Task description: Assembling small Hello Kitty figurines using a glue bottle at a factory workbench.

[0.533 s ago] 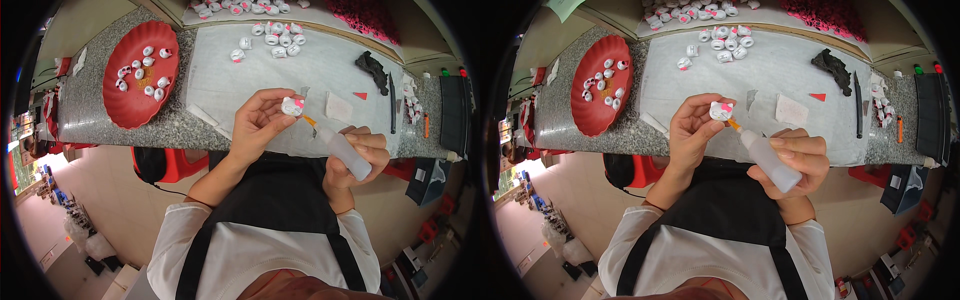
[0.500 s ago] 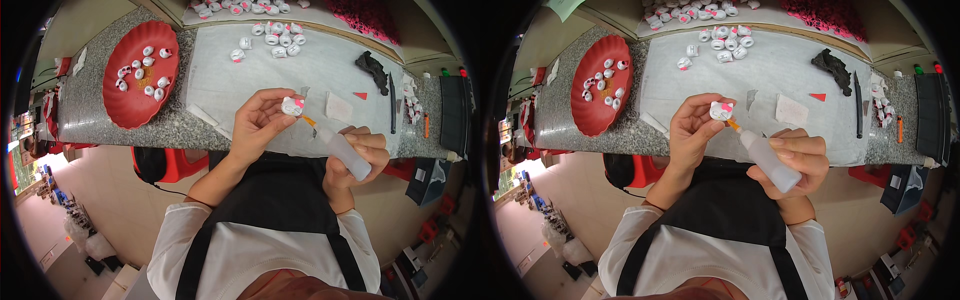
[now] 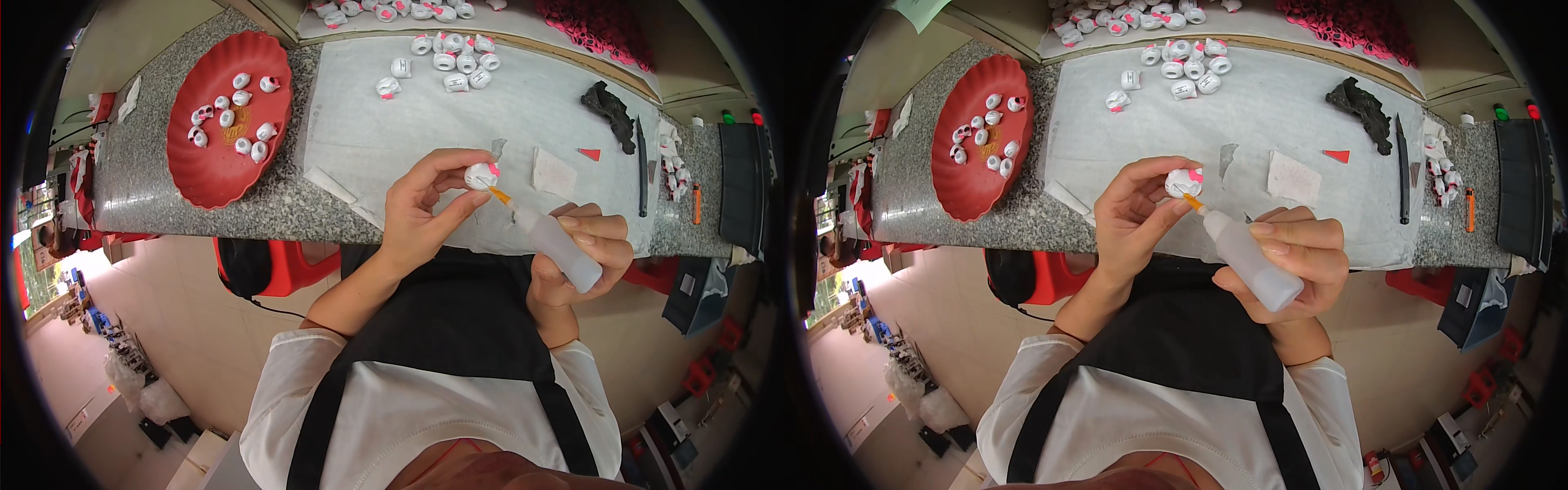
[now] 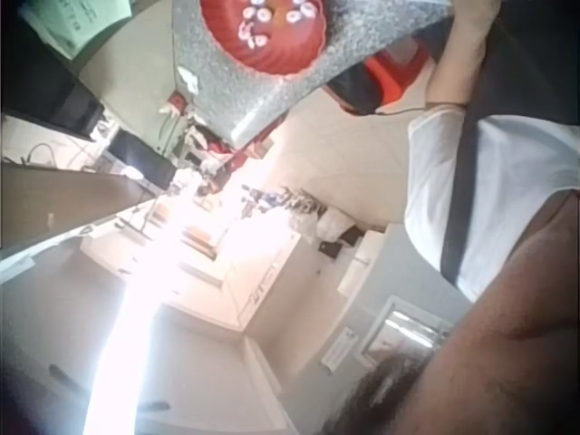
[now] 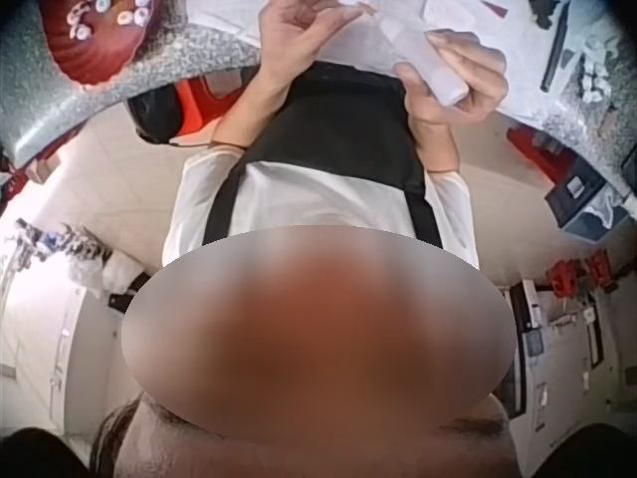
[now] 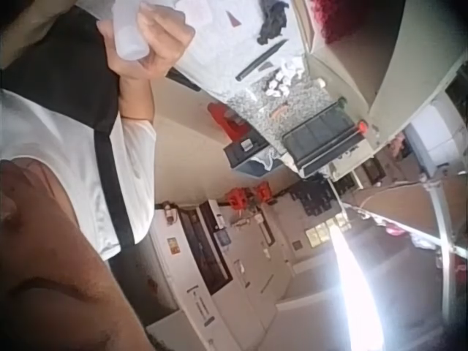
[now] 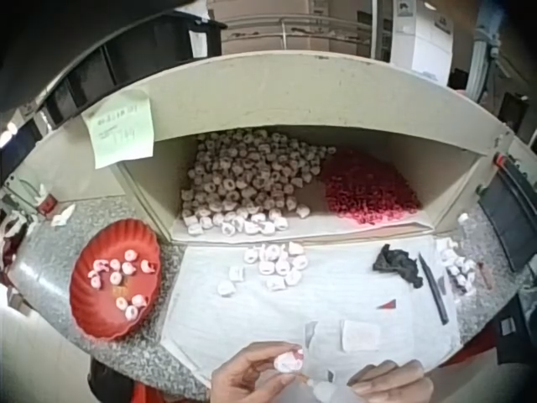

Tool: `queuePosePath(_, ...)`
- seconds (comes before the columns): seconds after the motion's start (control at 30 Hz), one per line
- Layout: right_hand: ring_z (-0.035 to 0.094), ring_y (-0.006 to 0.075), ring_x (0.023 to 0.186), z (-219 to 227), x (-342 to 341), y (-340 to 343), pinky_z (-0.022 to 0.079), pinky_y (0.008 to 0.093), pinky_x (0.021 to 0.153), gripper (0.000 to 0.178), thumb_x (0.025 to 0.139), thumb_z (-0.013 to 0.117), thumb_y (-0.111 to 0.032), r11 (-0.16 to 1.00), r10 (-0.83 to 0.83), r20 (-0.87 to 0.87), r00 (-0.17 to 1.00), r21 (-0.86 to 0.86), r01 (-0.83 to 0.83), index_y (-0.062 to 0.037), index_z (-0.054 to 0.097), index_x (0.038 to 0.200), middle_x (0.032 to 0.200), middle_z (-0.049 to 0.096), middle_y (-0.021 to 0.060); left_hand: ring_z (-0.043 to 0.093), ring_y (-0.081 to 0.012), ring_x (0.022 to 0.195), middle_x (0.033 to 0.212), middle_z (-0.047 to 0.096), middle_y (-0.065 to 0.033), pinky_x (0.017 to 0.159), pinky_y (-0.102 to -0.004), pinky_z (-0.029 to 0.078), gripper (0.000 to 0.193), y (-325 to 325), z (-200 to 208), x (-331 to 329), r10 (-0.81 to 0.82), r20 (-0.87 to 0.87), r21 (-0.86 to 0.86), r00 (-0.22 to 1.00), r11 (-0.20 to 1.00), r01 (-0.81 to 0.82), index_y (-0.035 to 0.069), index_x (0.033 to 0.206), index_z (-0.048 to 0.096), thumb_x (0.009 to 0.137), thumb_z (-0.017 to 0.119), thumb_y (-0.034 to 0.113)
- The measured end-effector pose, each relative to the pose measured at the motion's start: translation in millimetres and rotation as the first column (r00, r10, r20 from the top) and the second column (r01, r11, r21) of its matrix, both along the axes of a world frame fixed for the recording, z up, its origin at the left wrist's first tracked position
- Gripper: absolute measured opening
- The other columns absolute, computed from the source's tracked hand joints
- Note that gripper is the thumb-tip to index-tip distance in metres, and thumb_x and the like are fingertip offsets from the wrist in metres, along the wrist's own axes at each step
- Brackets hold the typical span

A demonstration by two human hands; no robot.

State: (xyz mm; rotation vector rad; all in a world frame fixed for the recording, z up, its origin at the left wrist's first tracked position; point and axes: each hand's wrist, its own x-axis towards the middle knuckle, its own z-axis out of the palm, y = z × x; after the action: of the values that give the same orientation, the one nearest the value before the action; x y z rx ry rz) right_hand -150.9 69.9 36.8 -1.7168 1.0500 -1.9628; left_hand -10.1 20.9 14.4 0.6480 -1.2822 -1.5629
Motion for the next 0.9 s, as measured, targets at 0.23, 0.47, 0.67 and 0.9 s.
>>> queuePosePath(0.23,0.05,0.015,0.059,1,-3,2,0.043,0.024,0.052,0.045,0.056,0.073,-0.011,0.999,0.027,-0.039,0.999,0.029,-0.026,-0.0068,0.042,0.088,0.083,0.047,0.0089,0.048,-0.0183,0.093,0.1,0.049,-0.0149,0.079,-0.0284,0.04,0.032,-2,-1,0,0.037,0.033,-0.071,0.999,0.997,-0.035,-0.005,0.101,0.044,0.069,0.051,-0.009)
queuePosePath(0.47,0.048,0.0145,0.058,5,-2,3,0.042,0.0241,0.051,0.043,0.057,0.072,-0.008,0.999,-0.034,0.003,0.999,-0.005,0.034,-0.0062,0.043,0.088,0.082,0.046,0.0089,0.049,-0.0174,0.091,0.1,0.049,-0.0146,0.078,-0.0259,0.04,0.029,-1,6,0,0.046,0.092,-0.111,0.995,0.993,-0.035,-0.005,0.099,0.046,0.07,0.052,-0.008)
queuePosePath(0.67,0.047,0.0139,0.06,25,-7,16,0.04,0.0242,0.055,0.037,0.059,0.067,-0.002,0.999,-0.032,0.024,0.999,-0.03,0.032,-0.0043,0.042,0.085,0.082,0.047,0.0108,0.049,-0.017,0.09,0.1,0.049,-0.015,0.078,-0.0269,0.04,0.033,11,28,6,0.002,-0.026,-0.007,1.0,1.0,-0.002,-0.004,0.101,0.043,0.07,0.052,-0.007)
queuePosePath(0.9,0.051,0.0144,0.07,47,-37,13,0.045,0.0231,0.053,0.02,0.068,0.052,0.003,0.896,-0.071,0.268,0.961,0.44,-0.056,-0.0005,0.039,0.082,0.086,0.046,0.0106,0.05,-0.016,0.089,0.098,0.05,-0.0125,0.079,-0.0282,0.042,0.033,17,61,48,0.158,-0.141,0.057,0.977,0.987,-0.152,-0.003,0.103,0.042,0.071,0.05,-0.007)
